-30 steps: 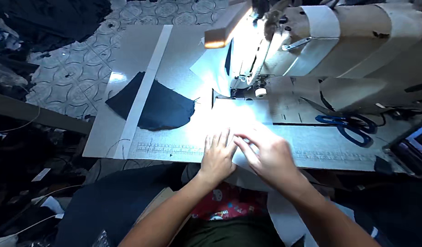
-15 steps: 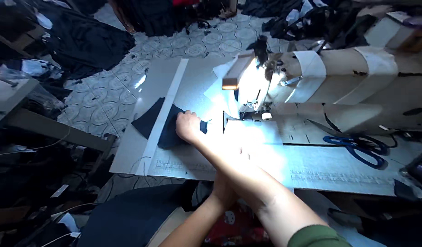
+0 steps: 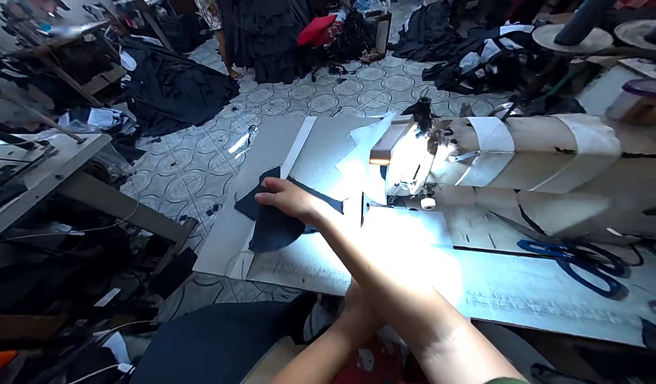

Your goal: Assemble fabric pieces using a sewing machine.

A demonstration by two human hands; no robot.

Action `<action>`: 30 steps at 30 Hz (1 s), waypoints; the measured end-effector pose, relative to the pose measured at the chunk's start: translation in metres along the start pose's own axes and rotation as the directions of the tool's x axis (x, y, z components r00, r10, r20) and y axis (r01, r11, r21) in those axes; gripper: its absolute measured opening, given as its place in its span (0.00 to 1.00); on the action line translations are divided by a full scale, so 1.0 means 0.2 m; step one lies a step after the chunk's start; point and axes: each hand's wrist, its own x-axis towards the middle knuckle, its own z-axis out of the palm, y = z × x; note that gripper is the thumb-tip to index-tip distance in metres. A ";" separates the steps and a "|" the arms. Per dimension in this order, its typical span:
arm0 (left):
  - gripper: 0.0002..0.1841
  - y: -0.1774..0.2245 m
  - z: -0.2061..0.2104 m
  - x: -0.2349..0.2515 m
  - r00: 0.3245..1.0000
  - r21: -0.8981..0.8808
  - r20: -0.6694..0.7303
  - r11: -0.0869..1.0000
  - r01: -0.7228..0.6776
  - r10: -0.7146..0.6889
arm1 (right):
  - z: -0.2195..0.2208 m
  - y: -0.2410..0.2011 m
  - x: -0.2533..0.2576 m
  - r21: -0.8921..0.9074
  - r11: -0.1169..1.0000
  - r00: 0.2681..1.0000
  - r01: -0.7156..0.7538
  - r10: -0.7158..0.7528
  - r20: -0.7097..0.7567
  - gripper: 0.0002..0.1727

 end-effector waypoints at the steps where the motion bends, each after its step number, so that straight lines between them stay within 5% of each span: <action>1: 0.25 0.00 0.00 0.00 0.999 0.010 0.035 1.000 0.024 -0.024 | 0.02 -0.01 -0.03 0.008 0.998 0.998 0.069 -0.069 0.006 0.13; 5: 0.27 0.03 -0.02 0.06 0.978 0.027 0.171 0.992 0.120 -0.122 | -0.02 -0.08 -0.22 -0.074 0.984 0.985 0.164 -0.167 -0.038 0.14; 7: 0.27 0.02 0.01 0.08 0.997 0.092 0.051 0.994 0.056 -0.060 | -0.08 -0.07 -0.42 -0.280 0.958 0.978 0.063 -0.115 -0.176 0.20; 8: 0.24 0.00 0.06 0.08 0.992 0.145 -0.123 0.989 -0.022 0.040 | -0.10 -0.05 -0.55 -0.361 0.932 0.965 -0.021 -0.075 -0.252 0.24; 9: 0.18 -0.01 0.08 0.07 0.963 0.131 -0.248 0.989 -0.072 0.103 | -0.12 -0.01 -0.68 -0.382 0.917 0.935 -0.112 -0.032 -0.353 0.26; 11: 0.13 0.00 0.07 0.04 0.956 0.089 -0.274 0.993 -0.079 0.101 | -0.14 0.08 -0.93 -0.317 0.906 0.816 -0.281 0.051 -0.576 0.23; 15: 0.36 -0.03 0.06 0.04 0.975 -0.052 -0.219 0.998 0.028 -0.038 | -0.16 0.23 -1.34 -0.125 0.814 0.597 -0.568 0.302 -0.744 0.20; 16: 0.40 -0.02 0.05 0.05 0.982 -0.067 -0.173 0.996 0.064 -0.075 | -0.15 0.26 -1.42 -0.111 0.788 0.576 -0.605 0.337 -0.745 0.19; 19: 0.26 -0.03 0.07 0.09 0.968 0.087 -0.232 0.993 -0.078 0.097 | -0.11 0.28 -1.57 -0.202 0.659 0.544 -0.725 0.368 -0.754 0.24; 21: 0.23 -0.02 0.05 0.10 0.973 0.104 -0.197 0.990 -0.100 0.119 | -0.08 0.29 -1.58 -0.359 0.521 0.515 -0.774 0.189 -0.836 0.28; 23: 0.24 -0.03 0.06 0.10 0.975 0.113 -0.186 0.989 -0.100 0.120 | -0.10 0.32 -1.53 -0.484 0.481 0.543 -0.731 -0.021 -0.840 0.30; 25: 0.25 -0.03 0.07 0.09 0.972 0.112 -0.201 0.989 -0.101 0.122 | -0.15 0.38 -1.44 -0.611 0.543 0.670 -0.576 -0.115 -0.734 0.30; 28: 0.25 -0.04 0.09 0.10 0.950 0.145 -0.269 0.982 -0.122 0.158 | -0.19 0.44 -1.31 -0.603 0.637 0.796 -0.481 0.028 -0.605 0.36; 30: 0.25 -0.04 0.09 0.10 0.946 0.164 -0.278 0.979 -0.121 0.164 | -0.21 0.43 -1.25 -0.547 0.623 0.792 -0.559 0.204 -0.576 0.38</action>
